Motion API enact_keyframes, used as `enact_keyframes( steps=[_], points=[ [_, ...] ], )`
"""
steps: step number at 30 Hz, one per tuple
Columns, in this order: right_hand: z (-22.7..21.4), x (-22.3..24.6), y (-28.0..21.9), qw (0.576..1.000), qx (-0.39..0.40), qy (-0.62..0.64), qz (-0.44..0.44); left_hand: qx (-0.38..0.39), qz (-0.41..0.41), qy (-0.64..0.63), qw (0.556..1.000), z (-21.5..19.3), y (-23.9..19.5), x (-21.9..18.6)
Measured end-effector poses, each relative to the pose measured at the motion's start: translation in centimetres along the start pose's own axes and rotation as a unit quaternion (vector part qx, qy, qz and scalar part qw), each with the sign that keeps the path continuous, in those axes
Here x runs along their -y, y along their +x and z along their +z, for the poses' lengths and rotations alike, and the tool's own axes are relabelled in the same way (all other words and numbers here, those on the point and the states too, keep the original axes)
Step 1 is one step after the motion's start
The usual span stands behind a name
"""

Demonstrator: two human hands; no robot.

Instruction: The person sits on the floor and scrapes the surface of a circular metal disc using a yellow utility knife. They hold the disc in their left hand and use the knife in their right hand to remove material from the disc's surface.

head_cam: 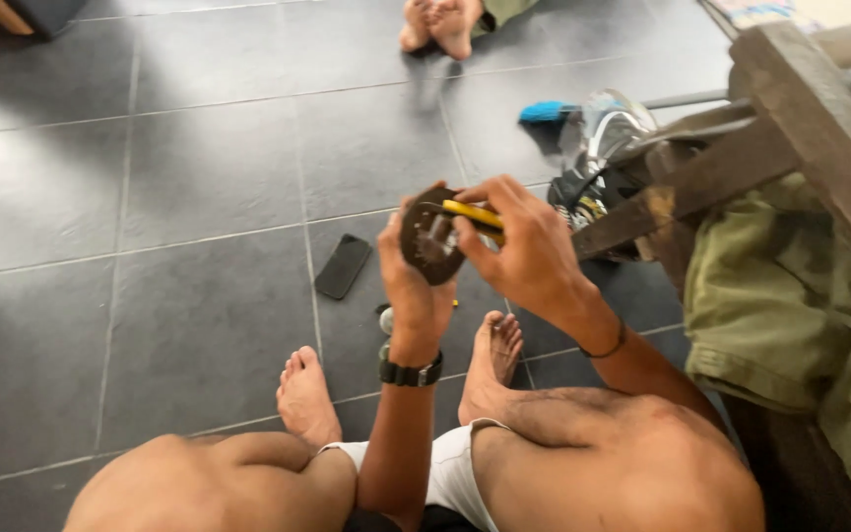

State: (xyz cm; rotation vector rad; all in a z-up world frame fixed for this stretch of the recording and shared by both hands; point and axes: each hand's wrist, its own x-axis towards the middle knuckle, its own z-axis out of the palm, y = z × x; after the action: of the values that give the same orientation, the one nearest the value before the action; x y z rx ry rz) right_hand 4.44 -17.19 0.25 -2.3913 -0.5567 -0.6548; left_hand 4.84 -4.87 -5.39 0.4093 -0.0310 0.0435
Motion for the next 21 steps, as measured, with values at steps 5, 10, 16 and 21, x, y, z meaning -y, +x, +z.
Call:
enact_keyframes(
  steps=[5, 10, 16, 21],
  points=[
    [0.7, 0.7, 0.6, 1.000, -0.006, 0.023, -0.012, -0.032, 0.017, -0.017, 0.999, -0.4, 0.2, -0.9],
    [-0.2, 3.8, 0.8, 0.999, -0.038, 0.032, -0.012, -0.087, 0.011, -0.022, 0.996, 1.9, -1.2, -3.0],
    [-1.2, 4.9, 1.5, 0.992, 0.109, 0.033, 0.056, -0.165, -0.021, -0.001, 0.986, 5.9, -2.6, -4.8],
    [-0.4, 6.0, 1.8, 0.993, 0.098, 0.054, -0.028, -0.107, -0.038, -0.007, 0.994, 3.7, -2.3, -5.6]
  ],
)
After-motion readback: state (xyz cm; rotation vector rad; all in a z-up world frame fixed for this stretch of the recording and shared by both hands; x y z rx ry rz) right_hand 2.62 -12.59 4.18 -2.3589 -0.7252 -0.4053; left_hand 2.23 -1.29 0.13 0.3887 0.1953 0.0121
